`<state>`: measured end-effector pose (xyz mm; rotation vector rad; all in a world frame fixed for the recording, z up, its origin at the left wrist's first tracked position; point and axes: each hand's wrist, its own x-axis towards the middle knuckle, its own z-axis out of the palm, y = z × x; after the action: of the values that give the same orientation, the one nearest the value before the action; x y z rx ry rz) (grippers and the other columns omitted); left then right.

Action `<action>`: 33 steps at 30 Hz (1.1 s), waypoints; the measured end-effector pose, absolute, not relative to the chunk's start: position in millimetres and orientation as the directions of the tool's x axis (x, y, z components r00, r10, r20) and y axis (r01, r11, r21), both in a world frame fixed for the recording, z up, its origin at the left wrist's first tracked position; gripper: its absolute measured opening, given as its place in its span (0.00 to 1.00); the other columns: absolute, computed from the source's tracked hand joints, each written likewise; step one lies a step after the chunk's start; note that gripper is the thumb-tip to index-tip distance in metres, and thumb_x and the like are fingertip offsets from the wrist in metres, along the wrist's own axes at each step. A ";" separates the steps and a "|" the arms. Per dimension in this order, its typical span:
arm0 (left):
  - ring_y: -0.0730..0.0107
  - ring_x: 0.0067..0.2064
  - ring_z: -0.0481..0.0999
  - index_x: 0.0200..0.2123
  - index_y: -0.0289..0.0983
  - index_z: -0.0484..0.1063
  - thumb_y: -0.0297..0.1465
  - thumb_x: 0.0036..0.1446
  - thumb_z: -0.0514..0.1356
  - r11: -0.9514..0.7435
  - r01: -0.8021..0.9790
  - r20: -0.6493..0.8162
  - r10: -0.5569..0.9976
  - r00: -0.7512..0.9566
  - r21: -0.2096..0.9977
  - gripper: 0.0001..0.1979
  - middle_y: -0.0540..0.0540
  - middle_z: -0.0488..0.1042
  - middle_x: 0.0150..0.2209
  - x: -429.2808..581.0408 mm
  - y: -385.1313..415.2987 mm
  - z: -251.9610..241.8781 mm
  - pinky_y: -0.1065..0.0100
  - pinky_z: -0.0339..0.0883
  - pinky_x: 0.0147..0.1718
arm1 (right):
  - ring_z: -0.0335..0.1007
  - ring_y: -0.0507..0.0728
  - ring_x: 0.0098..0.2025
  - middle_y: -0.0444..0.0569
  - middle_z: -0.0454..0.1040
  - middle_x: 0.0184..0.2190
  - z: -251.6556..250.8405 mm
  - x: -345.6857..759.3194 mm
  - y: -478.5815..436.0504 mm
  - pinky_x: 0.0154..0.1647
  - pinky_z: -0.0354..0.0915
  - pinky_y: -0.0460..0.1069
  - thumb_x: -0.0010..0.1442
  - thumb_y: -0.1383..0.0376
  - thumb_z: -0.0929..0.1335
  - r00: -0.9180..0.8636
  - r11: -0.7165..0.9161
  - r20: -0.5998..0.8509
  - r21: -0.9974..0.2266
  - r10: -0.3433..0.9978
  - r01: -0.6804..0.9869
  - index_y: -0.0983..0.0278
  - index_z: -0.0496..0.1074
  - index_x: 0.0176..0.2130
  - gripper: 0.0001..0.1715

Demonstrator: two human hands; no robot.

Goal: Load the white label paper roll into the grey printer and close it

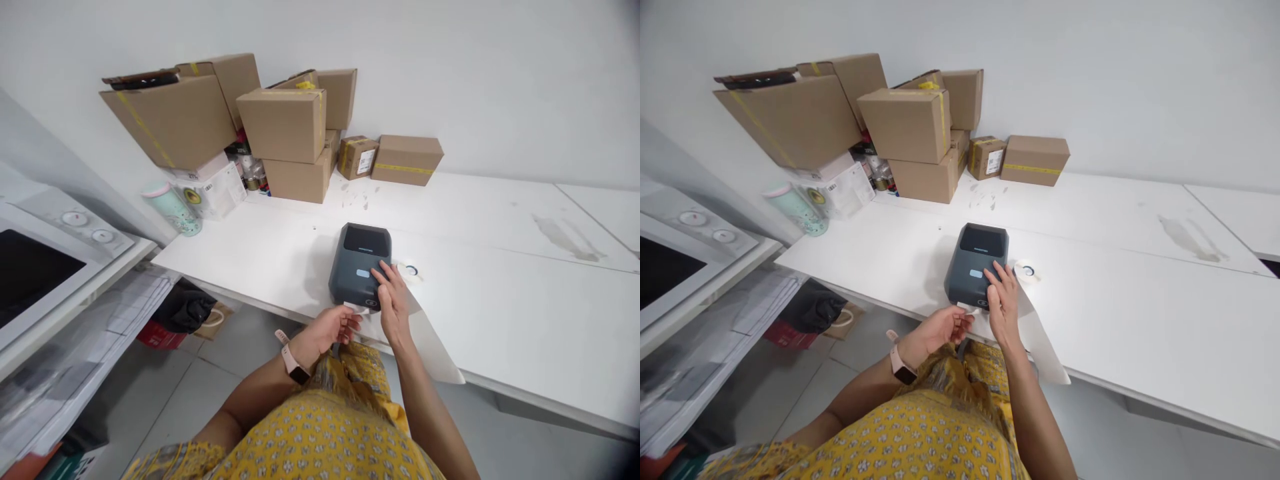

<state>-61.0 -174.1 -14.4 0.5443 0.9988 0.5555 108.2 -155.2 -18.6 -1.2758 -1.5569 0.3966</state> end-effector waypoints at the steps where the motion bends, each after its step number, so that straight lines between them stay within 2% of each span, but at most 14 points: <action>1: 0.76 0.22 0.67 0.29 0.32 0.76 0.45 0.50 0.66 0.688 -0.165 -0.593 0.703 0.393 0.706 0.19 0.47 0.73 0.25 -59.6 -172.6 -14.5 0.71 0.56 0.24 | 0.48 0.61 0.71 0.49 0.65 0.65 -18.2 108.6 -155.9 0.70 0.47 0.68 0.71 0.56 0.57 0.098 0.377 0.493 -0.764 0.865 0.523 0.56 0.71 0.58 0.24; 4: 0.77 0.20 0.66 0.24 0.32 0.74 0.51 0.48 0.66 0.506 -0.119 -0.455 0.839 0.300 0.854 0.24 0.47 0.73 0.23 -55.1 -174.7 -17.0 0.71 0.56 0.23 | 0.48 0.61 0.71 0.50 0.65 0.65 -16.9 109.5 -157.0 0.70 0.47 0.68 0.72 0.56 0.55 0.077 0.378 0.493 -0.750 0.867 0.543 0.57 0.70 0.59 0.25; 6: 0.78 0.19 0.65 0.22 0.33 0.72 0.54 0.47 0.64 0.441 -0.116 -0.394 0.872 0.290 0.890 0.27 0.47 0.73 0.22 -52.9 -179.5 -19.4 0.71 0.57 0.22 | 0.49 0.61 0.71 0.50 0.65 0.65 -16.8 109.6 -156.8 0.70 0.48 0.68 0.72 0.56 0.54 0.079 0.374 0.498 -0.739 0.864 0.561 0.57 0.70 0.59 0.26; 11: 0.78 0.19 0.65 0.22 0.34 0.71 0.57 0.47 0.63 0.374 -0.128 -0.336 0.909 0.246 0.918 0.29 0.49 0.71 0.20 -50.7 -184.1 -29.5 0.71 0.58 0.21 | 0.53 0.62 0.69 0.49 0.67 0.63 -16.4 107.8 -156.1 0.67 0.51 0.67 0.72 0.59 0.55 0.076 0.367 0.544 -0.656 0.836 0.659 0.56 0.71 0.57 0.24; 17: 0.72 0.24 0.70 0.21 0.34 0.71 0.57 0.52 0.59 0.213 0.002 -0.208 0.954 0.215 0.977 0.30 0.48 0.71 0.20 -52.8 -176.8 -48.0 0.69 0.64 0.28 | 0.50 0.65 0.70 0.48 0.65 0.64 -10.7 102.7 -158.2 0.68 0.44 0.68 0.69 0.58 0.61 -0.035 0.344 0.589 -0.421 0.807 0.839 0.53 0.73 0.53 0.18; 24: 0.71 0.26 0.70 0.24 0.33 0.73 0.55 0.52 0.60 0.242 -0.010 -0.234 0.948 0.218 0.970 0.28 0.48 0.72 0.22 -55.0 -174.2 -49.5 0.69 0.65 0.30 | 0.56 0.65 0.67 0.47 0.71 0.61 -5.6 98.3 -154.9 0.68 0.38 0.69 0.67 0.58 0.65 -0.062 0.285 0.656 -0.238 0.752 0.928 0.53 0.74 0.51 0.14; 29: 0.73 0.25 0.67 0.23 0.34 0.70 0.54 0.54 0.59 0.237 0.024 -0.237 0.946 0.221 0.971 0.27 0.50 0.69 0.21 -56.3 -176.2 -43.7 0.69 0.61 0.28 | 0.55 0.65 0.68 0.46 0.72 0.60 -5.3 96.2 -155.1 0.68 0.36 0.69 0.67 0.58 0.65 -0.050 0.278 0.640 -0.260 0.767 0.925 0.53 0.73 0.51 0.14; 31: 0.74 0.26 0.65 0.23 0.35 0.67 0.51 0.58 0.57 0.170 0.068 -0.176 0.980 0.096 0.983 0.25 0.52 0.66 0.21 -58.3 -180.1 -40.6 0.70 0.59 0.28 | 0.54 0.65 0.69 0.47 0.70 0.62 -7.3 97.8 -157.7 0.68 0.37 0.69 0.68 0.57 0.64 -0.050 0.291 0.610 -0.303 0.791 0.907 0.53 0.72 0.53 0.16; 33: 0.74 0.28 0.66 0.26 0.36 0.67 0.48 0.63 0.55 0.074 0.092 -0.063 0.991 -0.118 0.993 0.22 0.52 0.66 0.23 -61.4 -183.3 -35.6 0.70 0.60 0.30 | 0.52 0.65 0.70 0.48 0.66 0.64 -10.6 100.1 -161.5 0.68 0.40 0.69 0.68 0.56 0.63 -0.041 0.316 0.584 -0.377 0.811 0.870 0.52 0.69 0.57 0.19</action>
<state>-61.4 -183.3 -35.6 1.1712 1.3977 1.1943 100.1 -161.5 -10.6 -1.4951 -1.8460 -0.1023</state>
